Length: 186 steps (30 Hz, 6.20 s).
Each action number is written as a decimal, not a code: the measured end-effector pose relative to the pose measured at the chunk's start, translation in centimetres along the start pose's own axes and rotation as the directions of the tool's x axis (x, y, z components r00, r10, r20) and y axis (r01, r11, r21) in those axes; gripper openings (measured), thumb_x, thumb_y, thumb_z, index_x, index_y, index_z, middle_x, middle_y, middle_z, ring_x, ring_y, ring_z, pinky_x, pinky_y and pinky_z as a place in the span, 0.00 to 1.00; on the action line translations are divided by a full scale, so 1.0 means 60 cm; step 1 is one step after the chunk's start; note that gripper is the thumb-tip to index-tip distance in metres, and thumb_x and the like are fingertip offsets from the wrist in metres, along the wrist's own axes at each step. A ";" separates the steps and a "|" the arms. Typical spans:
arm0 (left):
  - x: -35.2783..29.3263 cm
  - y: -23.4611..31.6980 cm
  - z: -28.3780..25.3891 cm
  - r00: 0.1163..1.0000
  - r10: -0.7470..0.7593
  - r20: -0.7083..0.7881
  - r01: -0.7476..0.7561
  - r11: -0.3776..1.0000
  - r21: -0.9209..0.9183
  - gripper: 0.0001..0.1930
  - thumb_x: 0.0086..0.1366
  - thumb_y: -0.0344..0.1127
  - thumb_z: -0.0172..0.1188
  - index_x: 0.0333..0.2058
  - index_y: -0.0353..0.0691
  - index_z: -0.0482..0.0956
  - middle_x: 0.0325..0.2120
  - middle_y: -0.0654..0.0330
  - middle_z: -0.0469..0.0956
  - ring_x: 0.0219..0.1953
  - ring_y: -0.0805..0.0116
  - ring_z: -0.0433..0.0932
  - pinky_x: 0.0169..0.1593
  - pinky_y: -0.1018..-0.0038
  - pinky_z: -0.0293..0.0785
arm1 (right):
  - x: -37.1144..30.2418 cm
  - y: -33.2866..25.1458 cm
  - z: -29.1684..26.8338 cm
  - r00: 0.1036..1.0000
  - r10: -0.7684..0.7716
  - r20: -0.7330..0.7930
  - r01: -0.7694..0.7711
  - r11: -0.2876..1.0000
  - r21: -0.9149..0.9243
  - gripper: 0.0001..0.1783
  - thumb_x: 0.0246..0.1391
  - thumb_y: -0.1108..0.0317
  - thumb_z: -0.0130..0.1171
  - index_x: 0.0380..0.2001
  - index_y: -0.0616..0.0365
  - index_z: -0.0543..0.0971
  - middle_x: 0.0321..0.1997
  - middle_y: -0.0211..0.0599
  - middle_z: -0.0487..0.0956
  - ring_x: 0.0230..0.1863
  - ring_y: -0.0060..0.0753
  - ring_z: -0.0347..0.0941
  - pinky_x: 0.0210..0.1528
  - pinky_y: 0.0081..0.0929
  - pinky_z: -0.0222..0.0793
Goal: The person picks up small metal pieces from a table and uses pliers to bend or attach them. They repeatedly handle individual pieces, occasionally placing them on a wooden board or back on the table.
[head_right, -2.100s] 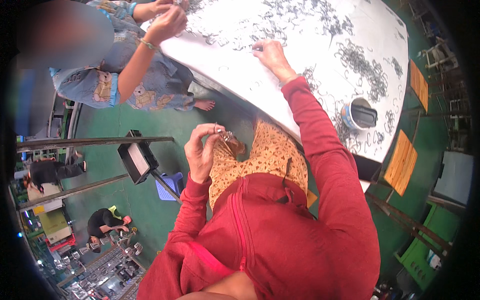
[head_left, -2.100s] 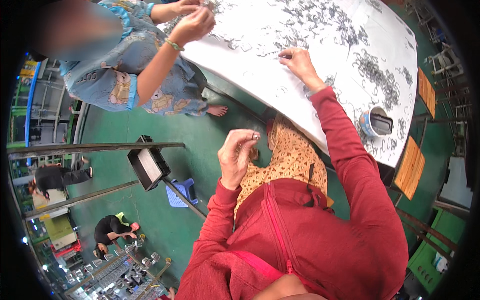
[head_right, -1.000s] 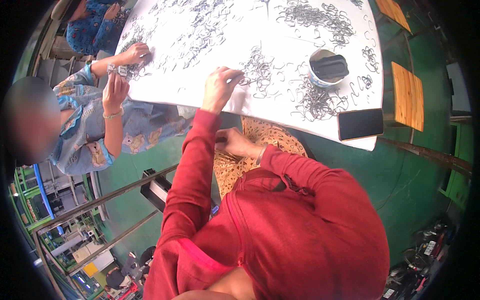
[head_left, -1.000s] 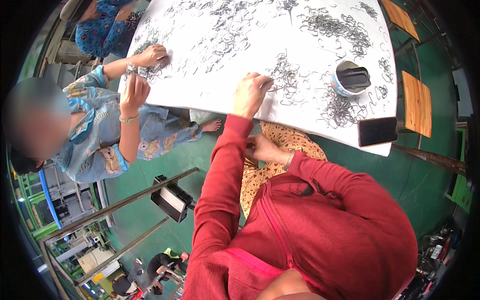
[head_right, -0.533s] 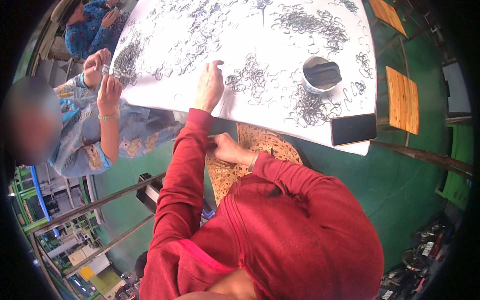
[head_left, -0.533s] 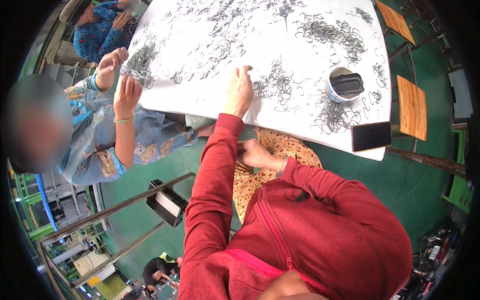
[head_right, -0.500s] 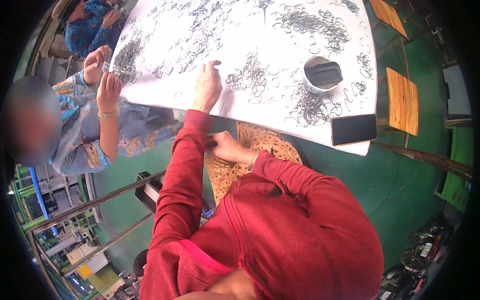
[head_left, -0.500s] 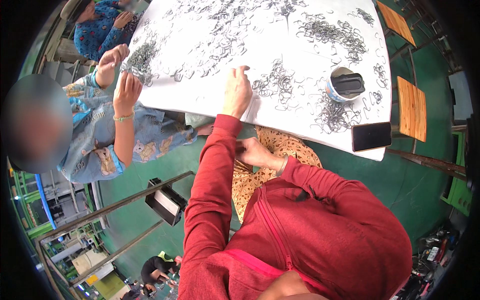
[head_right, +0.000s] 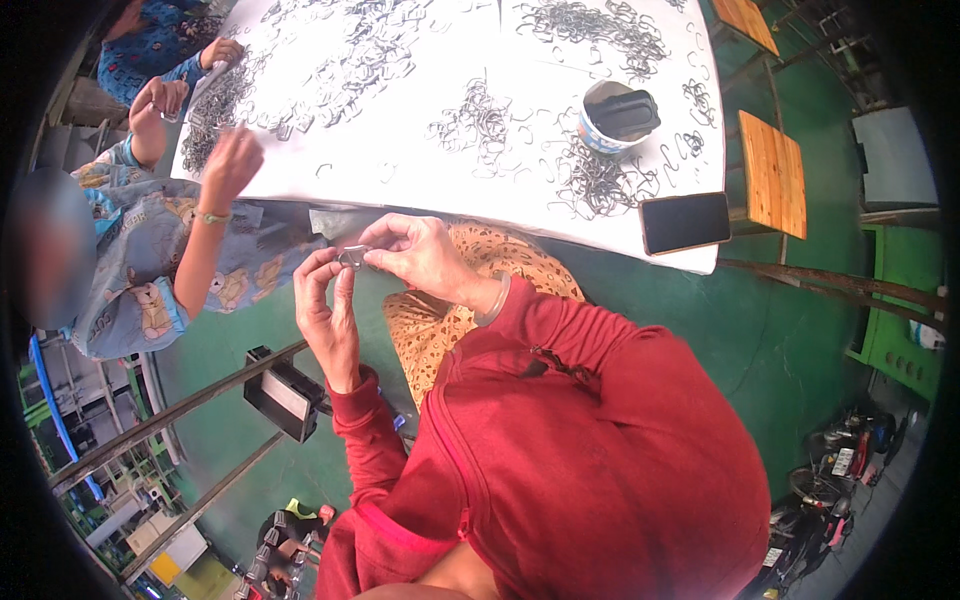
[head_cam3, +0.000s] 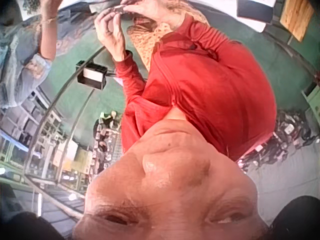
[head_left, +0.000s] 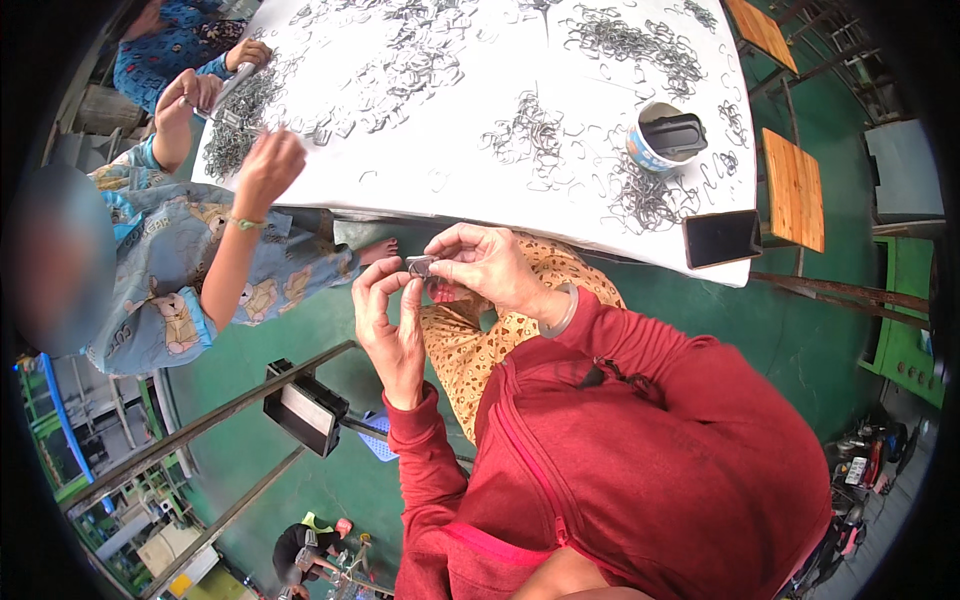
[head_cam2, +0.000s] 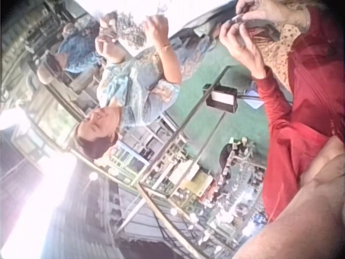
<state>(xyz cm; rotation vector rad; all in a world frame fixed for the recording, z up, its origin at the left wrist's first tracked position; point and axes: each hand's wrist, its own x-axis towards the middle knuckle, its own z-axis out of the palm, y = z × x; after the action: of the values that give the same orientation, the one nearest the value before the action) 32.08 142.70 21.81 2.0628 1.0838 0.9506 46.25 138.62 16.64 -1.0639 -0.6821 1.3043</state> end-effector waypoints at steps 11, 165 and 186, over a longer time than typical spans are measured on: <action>-0.023 -0.022 0.021 0.994 -0.095 0.048 0.106 0.830 -0.547 0.04 0.65 0.27 0.51 0.37 0.35 0.71 0.42 0.55 0.73 0.47 0.68 0.70 0.53 0.71 0.65 | -0.023 -0.042 -0.017 0.888 -0.401 0.228 0.461 0.771 -0.439 0.14 0.47 0.69 0.62 0.40 0.55 0.79 0.41 0.40 0.74 0.44 0.34 0.72 0.43 0.28 0.69; -0.084 -0.041 -0.026 0.956 -0.202 -0.214 0.081 0.879 -0.470 0.03 0.59 0.20 0.53 0.33 0.31 0.73 0.34 0.55 0.77 0.38 0.69 0.76 0.44 0.76 0.71 | 0.438 -0.087 -0.233 0.943 -0.319 -0.089 -0.052 0.123 -0.991 0.17 0.39 0.58 0.64 0.26 0.63 0.81 0.26 0.51 0.80 0.32 0.48 0.77 0.39 0.36 0.72; -0.056 -0.085 0.011 0.959 -0.259 -0.117 0.157 0.826 -0.541 0.05 0.59 0.22 0.55 0.35 0.33 0.76 0.33 0.61 0.79 0.32 0.79 0.75 0.32 0.83 0.70 | 0.105 -0.060 -0.035 0.994 -0.014 0.107 0.067 0.856 -0.512 0.10 0.46 0.79 0.58 0.36 0.65 0.78 0.32 0.32 0.79 0.33 0.20 0.73 0.37 0.15 0.69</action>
<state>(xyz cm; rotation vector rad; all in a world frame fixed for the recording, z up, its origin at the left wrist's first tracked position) 29.12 142.11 16.49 1.3969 0.9766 1.1887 50.79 144.47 18.03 -1.4099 -1.1699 1.1675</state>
